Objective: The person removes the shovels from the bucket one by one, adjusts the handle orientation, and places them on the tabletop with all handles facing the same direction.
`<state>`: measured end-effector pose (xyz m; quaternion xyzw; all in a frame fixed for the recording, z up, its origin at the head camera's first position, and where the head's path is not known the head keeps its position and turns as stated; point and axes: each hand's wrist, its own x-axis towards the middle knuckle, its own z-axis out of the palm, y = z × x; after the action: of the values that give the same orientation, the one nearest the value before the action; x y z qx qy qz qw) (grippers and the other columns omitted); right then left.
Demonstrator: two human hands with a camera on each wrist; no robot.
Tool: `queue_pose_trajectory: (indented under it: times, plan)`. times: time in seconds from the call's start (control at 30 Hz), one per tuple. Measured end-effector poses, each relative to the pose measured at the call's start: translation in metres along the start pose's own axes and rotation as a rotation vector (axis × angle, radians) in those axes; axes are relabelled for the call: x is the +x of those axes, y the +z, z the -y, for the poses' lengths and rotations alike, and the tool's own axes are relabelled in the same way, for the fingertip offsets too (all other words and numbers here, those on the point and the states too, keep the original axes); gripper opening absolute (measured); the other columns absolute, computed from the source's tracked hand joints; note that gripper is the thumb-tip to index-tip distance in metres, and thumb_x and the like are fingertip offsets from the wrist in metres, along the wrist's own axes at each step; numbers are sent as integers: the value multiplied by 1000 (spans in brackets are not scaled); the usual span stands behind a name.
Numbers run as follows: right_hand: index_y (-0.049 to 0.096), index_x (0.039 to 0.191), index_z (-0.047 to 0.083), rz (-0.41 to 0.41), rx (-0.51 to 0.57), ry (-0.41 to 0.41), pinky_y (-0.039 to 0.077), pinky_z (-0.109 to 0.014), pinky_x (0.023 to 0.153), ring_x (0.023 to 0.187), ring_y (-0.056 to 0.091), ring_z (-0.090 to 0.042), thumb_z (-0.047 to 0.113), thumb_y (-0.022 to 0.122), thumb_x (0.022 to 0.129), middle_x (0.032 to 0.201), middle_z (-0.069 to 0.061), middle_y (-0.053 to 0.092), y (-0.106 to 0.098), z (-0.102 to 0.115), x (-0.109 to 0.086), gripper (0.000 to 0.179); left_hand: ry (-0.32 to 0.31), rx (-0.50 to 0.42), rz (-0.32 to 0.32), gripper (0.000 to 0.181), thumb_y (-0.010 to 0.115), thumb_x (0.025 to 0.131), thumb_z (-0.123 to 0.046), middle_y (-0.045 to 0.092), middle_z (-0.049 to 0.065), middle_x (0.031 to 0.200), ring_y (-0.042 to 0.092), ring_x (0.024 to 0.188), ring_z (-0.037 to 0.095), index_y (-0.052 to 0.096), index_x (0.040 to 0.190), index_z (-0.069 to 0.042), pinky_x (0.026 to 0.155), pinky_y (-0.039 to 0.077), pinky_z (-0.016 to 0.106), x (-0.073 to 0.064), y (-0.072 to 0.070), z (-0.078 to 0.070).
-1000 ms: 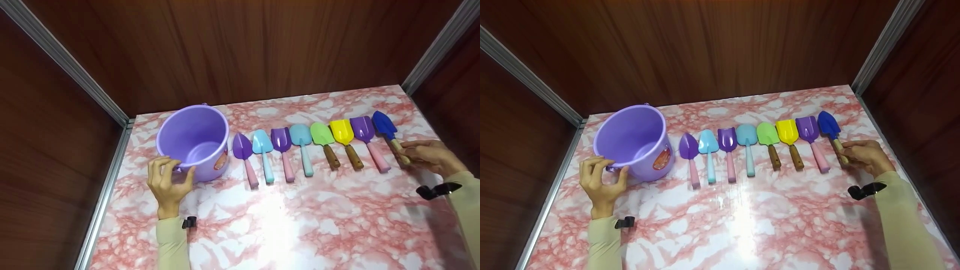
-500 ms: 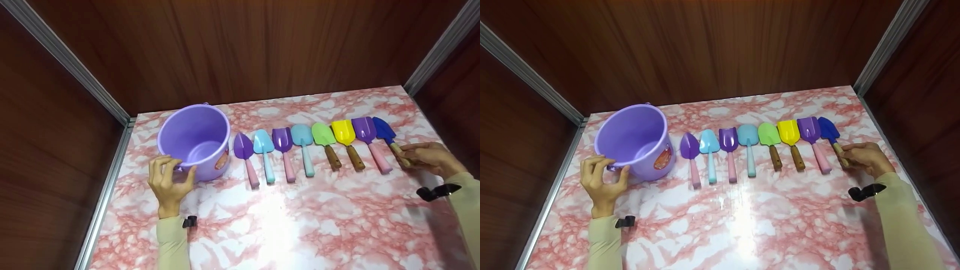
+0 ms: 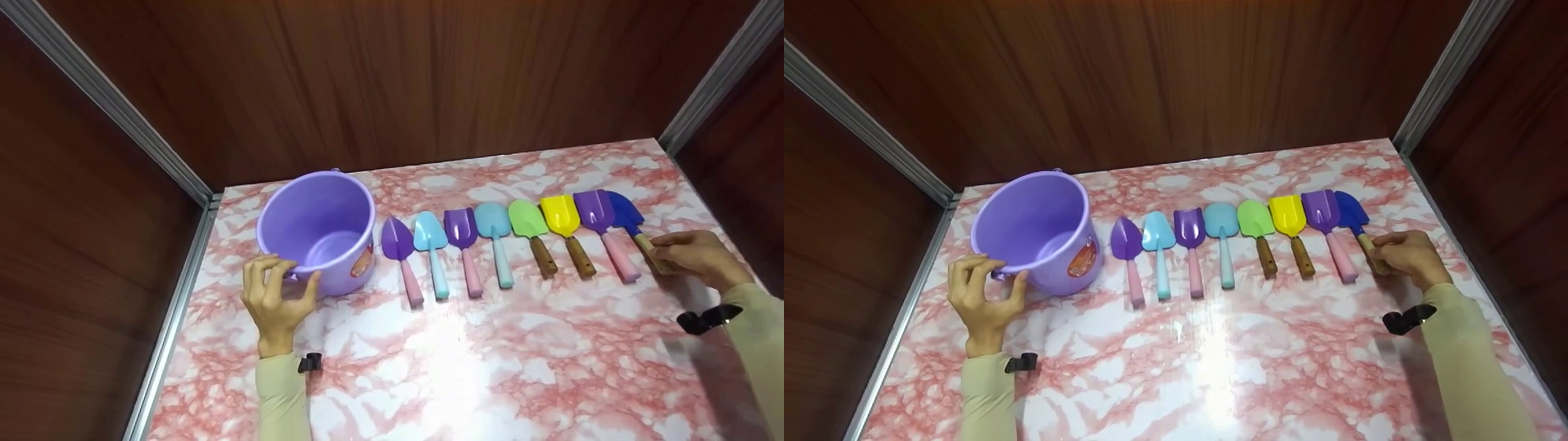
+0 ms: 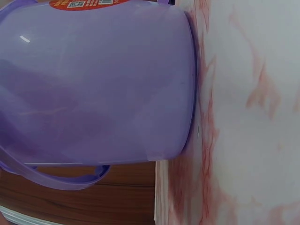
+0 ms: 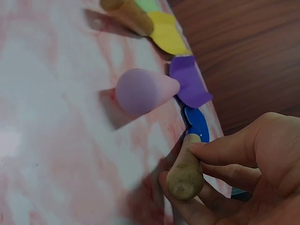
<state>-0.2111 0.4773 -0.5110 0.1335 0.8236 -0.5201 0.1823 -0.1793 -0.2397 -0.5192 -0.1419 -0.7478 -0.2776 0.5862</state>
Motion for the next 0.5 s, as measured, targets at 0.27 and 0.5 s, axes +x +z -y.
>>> queue_pose_trajectory:
  times: [0.27, 0.5]
  plan:
    - [42, 146, -20, -38, -181, -2, 61, -25, 74, 81, 71, -6, 12, 64, 100, 89, 6, 78, 10, 7, -6, 60, 3, 8, 15, 52, 80, 88, -56, 66, 15, 87, 63, 89, 36, 72, 84, -5, 82, 55, 44, 1, -2, 0]
    - [50, 139, -19, -138, -361, -74, 53, -23, 67, 82, 65, -11, 19, 71, 97, 101, -10, 78, 10, 13, -7, 60, -23, 31, 75, 48, 80, 87, -53, 68, 15, 91, 63, 91, 37, 72, 86, -5, 78, 55, 45, 6, -7, 1]
